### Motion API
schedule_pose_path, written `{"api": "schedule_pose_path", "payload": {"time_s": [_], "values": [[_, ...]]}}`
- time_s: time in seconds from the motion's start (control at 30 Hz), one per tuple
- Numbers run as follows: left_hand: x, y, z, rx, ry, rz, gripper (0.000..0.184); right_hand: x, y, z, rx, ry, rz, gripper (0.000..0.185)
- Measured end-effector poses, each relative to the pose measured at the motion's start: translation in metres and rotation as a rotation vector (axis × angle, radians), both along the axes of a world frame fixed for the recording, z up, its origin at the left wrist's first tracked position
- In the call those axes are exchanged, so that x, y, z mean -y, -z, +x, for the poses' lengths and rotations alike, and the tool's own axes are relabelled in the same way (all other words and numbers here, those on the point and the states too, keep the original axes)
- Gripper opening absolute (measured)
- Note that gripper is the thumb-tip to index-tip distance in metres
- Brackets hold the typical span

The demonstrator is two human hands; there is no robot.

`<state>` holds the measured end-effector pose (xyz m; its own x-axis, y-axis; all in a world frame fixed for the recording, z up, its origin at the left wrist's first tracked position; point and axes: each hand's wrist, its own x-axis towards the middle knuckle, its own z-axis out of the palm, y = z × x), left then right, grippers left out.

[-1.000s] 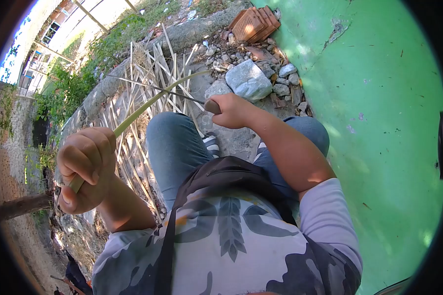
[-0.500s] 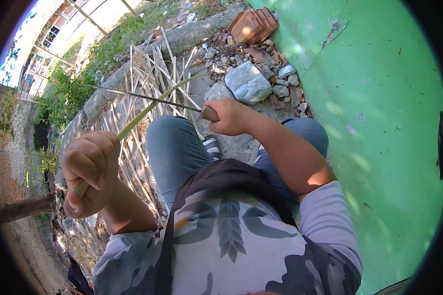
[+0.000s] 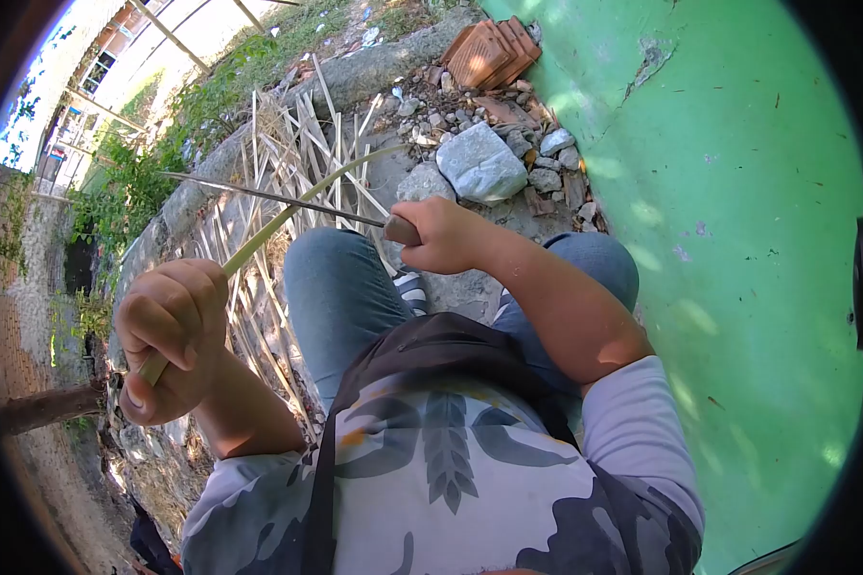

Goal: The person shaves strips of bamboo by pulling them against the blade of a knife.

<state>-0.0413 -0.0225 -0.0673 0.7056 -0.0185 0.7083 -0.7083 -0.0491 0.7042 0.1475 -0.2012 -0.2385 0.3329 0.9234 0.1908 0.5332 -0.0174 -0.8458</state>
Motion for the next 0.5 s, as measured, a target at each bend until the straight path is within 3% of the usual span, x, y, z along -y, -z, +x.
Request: {"api": "schedule_pose_path", "payload": {"time_s": [0.17, 0.3, 0.5], "values": [[-0.001, 0.004, -0.004, -0.001, -0.033, -0.009, 0.04, -0.008, 0.042, 0.021, 0.129, 0.122, -0.119, 0.025], [-0.001, 0.002, -0.002, 0.045, -0.033, -0.002, 0.044, -0.001, 0.033, 0.021, 0.197, 0.223, -0.232, 0.023], [-0.001, 0.0, 0.002, 0.058, -0.017, 0.021, 0.044, 0.004, 0.004, 0.008, 0.133, 0.063, -0.049, 0.024]]}}
